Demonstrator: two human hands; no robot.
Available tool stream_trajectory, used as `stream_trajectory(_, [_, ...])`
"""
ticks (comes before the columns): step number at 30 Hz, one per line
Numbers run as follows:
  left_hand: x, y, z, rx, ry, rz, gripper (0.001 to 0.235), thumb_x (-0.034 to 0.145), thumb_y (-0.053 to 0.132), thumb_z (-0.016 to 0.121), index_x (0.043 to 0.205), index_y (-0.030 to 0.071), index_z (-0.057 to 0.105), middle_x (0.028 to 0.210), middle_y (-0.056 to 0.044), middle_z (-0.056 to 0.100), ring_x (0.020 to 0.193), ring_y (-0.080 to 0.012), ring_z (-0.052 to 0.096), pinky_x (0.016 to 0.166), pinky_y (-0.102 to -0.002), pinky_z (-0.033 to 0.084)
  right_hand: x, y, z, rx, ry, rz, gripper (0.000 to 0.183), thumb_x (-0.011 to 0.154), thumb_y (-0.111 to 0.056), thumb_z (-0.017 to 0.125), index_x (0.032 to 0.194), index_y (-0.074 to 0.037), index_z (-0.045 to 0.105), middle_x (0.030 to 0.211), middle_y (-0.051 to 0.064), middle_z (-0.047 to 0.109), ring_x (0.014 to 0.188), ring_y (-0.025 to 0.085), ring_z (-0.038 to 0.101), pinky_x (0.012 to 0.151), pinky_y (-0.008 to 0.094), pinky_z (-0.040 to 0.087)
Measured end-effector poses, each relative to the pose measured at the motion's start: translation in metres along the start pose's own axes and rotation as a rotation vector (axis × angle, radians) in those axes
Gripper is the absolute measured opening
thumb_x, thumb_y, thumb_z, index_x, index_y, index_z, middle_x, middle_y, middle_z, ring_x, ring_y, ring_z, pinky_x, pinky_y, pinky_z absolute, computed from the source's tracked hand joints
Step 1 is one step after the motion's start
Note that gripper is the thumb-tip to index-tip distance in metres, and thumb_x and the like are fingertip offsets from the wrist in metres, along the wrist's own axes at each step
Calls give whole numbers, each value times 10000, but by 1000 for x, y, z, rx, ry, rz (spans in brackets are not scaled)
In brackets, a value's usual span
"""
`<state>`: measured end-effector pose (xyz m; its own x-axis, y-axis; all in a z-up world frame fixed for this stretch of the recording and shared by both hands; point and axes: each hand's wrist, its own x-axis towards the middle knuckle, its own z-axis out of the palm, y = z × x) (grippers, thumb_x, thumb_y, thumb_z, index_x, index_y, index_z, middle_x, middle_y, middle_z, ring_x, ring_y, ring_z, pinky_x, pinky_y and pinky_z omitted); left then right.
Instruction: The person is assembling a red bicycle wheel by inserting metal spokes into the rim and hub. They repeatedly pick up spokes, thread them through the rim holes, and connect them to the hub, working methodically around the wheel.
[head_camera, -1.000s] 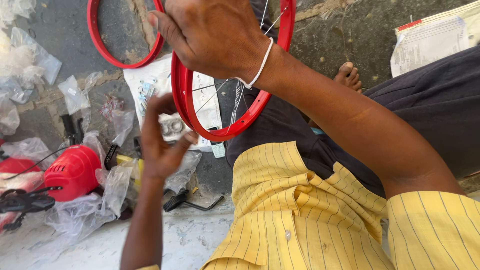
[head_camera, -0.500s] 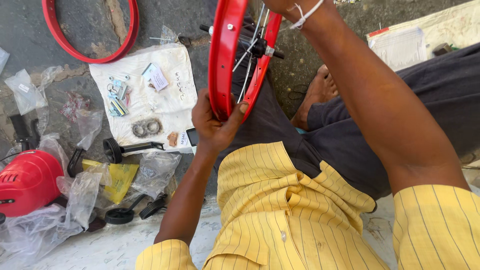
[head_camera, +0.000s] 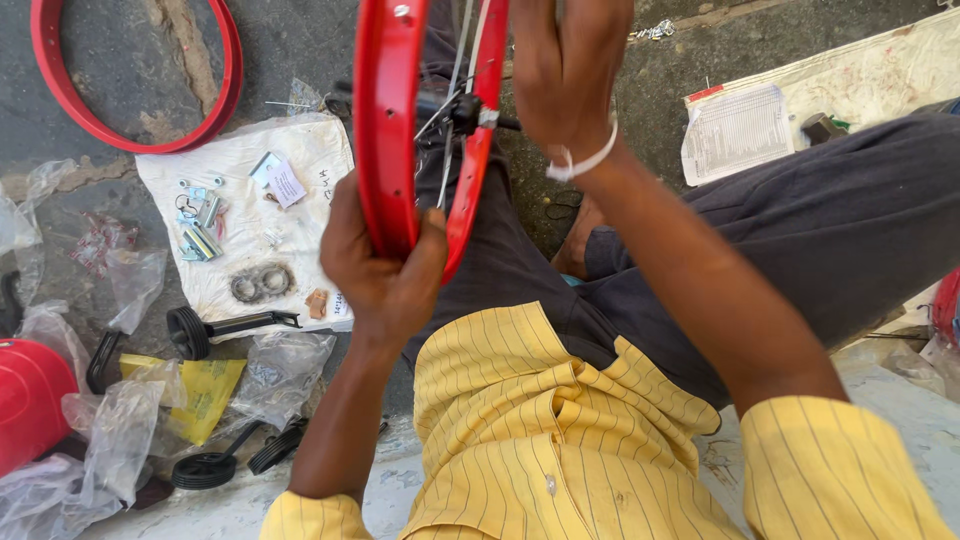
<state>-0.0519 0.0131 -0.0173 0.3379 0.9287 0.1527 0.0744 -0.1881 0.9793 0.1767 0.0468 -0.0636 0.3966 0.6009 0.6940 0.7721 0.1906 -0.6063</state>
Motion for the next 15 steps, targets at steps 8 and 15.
stream_trajectory(8, [-9, -1, -15, -41, -14, -128, 397, 951, -75, 739, 1317, -18, 596, 1086, -8, 633, 864, -38, 575, 826, -219, 509, -35, -37, 10, 334, -147, 320, 177, 1139, -214, 612, 1171, -40, 600, 1052, 56, 663, 884, 128, 651, 785, 283, 542])
stream_trajectory(15, [-13, 0, -29, 137, -10, 8, 429, 918, -98, 686, 1329, -39, 577, 944, 0, 608, 753, -32, 525, 686, -179, 453, 40, -78, -10, 189, -408, -120, 272, 1126, -300, 627, 1129, -30, 659, 883, 110, 649, 739, 282, 597, 739, 459, 471])
